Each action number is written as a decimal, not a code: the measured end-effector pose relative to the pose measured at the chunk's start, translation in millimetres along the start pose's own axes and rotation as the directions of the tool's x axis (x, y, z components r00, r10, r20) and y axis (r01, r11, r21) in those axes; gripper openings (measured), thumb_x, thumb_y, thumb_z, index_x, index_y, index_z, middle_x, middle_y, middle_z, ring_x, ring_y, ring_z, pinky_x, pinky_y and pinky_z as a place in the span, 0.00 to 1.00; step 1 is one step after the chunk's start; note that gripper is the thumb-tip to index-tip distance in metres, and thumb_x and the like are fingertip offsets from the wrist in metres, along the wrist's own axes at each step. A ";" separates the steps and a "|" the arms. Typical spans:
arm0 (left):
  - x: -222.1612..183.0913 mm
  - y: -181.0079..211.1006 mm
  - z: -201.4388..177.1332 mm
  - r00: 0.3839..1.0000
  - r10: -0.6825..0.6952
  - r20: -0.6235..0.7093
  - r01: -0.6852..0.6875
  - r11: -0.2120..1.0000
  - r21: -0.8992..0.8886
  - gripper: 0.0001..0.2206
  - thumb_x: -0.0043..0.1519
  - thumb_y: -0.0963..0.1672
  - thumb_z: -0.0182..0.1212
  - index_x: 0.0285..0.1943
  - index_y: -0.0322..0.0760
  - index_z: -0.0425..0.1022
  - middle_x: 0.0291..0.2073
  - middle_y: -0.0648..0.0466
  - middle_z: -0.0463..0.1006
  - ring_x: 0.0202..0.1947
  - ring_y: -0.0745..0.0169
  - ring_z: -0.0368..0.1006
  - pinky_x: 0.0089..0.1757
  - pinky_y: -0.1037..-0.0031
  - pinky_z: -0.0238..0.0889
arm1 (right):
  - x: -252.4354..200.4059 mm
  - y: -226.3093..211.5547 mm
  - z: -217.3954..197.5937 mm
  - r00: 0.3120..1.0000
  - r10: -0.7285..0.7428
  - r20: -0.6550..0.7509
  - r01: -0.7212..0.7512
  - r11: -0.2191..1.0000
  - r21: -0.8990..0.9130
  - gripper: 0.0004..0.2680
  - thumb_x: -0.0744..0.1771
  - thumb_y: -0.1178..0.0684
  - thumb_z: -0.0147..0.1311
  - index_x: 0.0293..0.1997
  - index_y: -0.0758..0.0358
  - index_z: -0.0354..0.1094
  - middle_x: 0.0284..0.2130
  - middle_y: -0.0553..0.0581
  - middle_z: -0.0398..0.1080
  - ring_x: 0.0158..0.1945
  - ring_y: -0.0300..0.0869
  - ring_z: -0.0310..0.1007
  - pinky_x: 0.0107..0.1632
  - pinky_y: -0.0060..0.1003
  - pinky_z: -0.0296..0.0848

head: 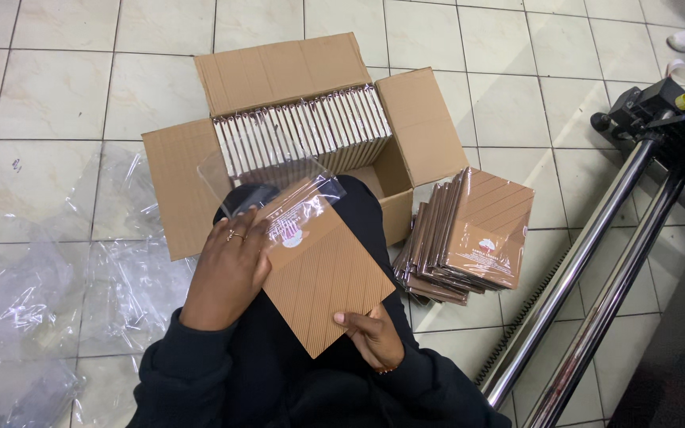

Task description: The person places several brown books into clear plastic bags by hand and stacks them on the floor next to a cardboard box.

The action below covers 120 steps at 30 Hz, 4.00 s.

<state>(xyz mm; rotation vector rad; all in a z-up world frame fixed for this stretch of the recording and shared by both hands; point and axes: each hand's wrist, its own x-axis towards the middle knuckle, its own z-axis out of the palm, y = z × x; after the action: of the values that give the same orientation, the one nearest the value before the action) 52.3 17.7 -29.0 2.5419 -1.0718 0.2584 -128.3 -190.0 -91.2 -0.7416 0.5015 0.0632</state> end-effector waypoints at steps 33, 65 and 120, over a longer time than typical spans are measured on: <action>-13.1 -26.3 0.0 0.945 0.307 0.109 -0.302 0.951 -0.060 0.12 0.66 0.45 0.56 0.56 0.38 0.76 0.61 0.51 0.77 0.65 0.47 0.70 0.58 0.61 0.66 | 10.1 -39.1 -3.0 1.000 0.024 -0.012 -0.023 0.997 0.068 0.33 0.57 0.70 0.57 0.72 0.67 0.53 0.62 0.63 0.66 0.65 0.53 0.66 0.67 0.49 0.64; 12.9 -3.8 9.6 0.914 0.375 -0.156 -0.280 0.859 0.429 0.05 0.65 0.39 0.60 0.48 0.36 0.75 0.35 0.52 0.75 0.32 0.59 0.73 0.35 0.72 0.69 | 11.7 -44.6 -0.1 0.996 0.083 0.017 -0.084 0.990 0.112 0.32 0.58 0.70 0.56 0.73 0.66 0.51 0.63 0.65 0.65 0.65 0.56 0.67 0.64 0.53 0.68; -5.0 15.8 -28.0 0.903 0.208 -0.376 -0.181 0.978 0.104 0.05 0.66 0.36 0.62 0.47 0.29 0.82 0.39 0.46 0.80 0.37 0.46 0.75 0.43 0.61 0.72 | -3.9 -44.4 12.6 0.999 -0.020 -0.042 0.028 0.978 0.206 0.32 0.59 0.67 0.55 0.73 0.68 0.48 0.62 0.65 0.63 0.65 0.59 0.64 0.66 0.54 0.64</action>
<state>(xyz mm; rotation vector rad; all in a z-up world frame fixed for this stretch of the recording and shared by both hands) 36.7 22.1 -0.7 2.2996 -1.1682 0.8247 -116.3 -214.1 -53.5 -0.5460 0.5279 -0.0259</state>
